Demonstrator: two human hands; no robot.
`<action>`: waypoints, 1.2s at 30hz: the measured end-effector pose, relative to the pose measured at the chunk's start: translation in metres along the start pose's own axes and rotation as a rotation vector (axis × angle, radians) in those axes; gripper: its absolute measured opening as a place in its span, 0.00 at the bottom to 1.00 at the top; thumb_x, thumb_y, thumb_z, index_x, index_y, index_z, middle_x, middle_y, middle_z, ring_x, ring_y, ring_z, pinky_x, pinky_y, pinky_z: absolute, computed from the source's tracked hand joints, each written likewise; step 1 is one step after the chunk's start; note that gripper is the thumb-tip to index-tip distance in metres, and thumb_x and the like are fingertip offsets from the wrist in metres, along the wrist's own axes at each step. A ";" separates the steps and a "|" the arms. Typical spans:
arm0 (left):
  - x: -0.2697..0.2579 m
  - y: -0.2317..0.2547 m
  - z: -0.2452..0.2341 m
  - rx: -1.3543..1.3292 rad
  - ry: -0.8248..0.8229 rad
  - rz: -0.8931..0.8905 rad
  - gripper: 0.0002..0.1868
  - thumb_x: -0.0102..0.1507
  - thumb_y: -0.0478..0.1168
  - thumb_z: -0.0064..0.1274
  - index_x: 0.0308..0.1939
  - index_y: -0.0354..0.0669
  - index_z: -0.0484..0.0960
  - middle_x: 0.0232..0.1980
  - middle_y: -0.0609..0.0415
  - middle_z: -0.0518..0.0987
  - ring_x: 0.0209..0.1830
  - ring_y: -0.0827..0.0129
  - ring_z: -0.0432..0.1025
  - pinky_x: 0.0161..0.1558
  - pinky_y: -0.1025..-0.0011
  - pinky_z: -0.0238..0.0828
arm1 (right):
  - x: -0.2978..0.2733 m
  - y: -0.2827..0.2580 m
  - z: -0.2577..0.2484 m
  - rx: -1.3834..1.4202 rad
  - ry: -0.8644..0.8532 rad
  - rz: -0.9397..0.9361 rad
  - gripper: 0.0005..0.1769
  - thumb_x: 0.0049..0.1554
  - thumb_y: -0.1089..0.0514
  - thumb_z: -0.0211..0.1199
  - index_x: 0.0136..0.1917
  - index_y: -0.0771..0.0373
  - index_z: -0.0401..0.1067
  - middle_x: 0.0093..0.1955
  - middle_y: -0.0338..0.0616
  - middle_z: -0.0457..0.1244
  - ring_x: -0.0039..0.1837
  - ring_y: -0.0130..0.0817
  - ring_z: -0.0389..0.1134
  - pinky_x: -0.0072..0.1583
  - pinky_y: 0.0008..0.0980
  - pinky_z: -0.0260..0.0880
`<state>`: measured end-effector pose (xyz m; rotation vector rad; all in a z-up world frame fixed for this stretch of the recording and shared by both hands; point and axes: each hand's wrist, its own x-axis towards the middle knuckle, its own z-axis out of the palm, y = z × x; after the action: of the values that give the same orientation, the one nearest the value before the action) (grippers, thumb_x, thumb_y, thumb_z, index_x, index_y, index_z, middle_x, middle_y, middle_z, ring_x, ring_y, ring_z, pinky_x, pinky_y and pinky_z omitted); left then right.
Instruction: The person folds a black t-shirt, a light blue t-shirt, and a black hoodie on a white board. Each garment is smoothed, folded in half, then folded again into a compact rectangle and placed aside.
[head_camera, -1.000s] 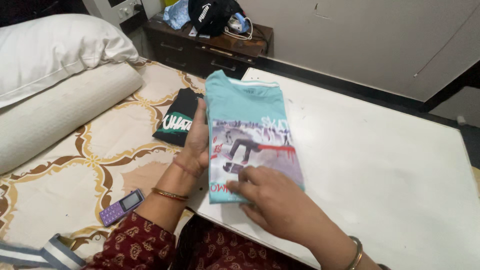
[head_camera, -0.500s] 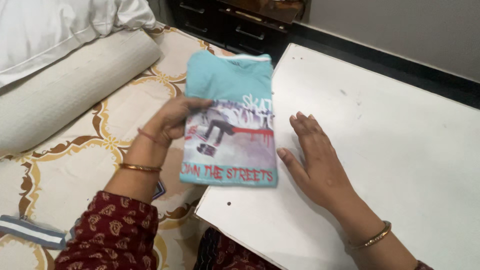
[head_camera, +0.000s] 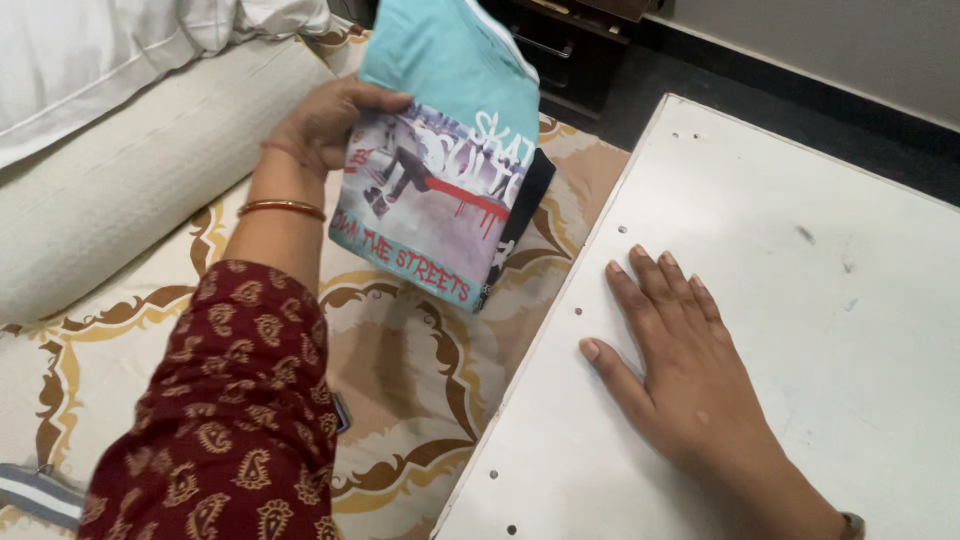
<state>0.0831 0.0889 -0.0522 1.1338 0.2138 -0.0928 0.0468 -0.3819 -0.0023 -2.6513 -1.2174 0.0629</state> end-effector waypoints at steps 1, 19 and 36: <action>0.013 -0.017 -0.007 0.034 0.003 -0.008 0.16 0.64 0.32 0.55 0.56 0.33 0.78 0.45 0.45 0.84 0.38 0.60 0.80 0.44 0.59 0.80 | 0.001 0.001 0.000 -0.005 -0.003 -0.004 0.44 0.59 0.33 0.44 0.81 0.57 0.50 0.84 0.52 0.42 0.85 0.45 0.35 0.78 0.46 0.32; -0.037 -0.175 -0.028 1.214 0.709 -0.194 0.39 0.64 0.56 0.55 0.74 0.41 0.66 0.69 0.37 0.77 0.67 0.45 0.73 0.65 0.54 0.68 | -0.004 -0.002 0.001 -0.017 0.000 0.022 0.41 0.61 0.33 0.44 0.79 0.56 0.50 0.84 0.49 0.41 0.85 0.43 0.34 0.78 0.43 0.32; 0.014 -0.116 0.124 1.199 0.231 0.238 0.43 0.73 0.67 0.20 0.76 0.34 0.56 0.81 0.38 0.55 0.83 0.52 0.47 0.79 0.61 0.37 | -0.174 0.053 -0.085 0.757 0.165 0.505 0.51 0.61 0.30 0.45 0.84 0.60 0.34 0.88 0.50 0.30 0.87 0.43 0.25 0.80 0.44 0.32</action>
<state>0.0913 -0.0719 -0.1081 2.3607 0.2258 0.1511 -0.0172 -0.5620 0.0591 -2.1446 -0.3314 0.3103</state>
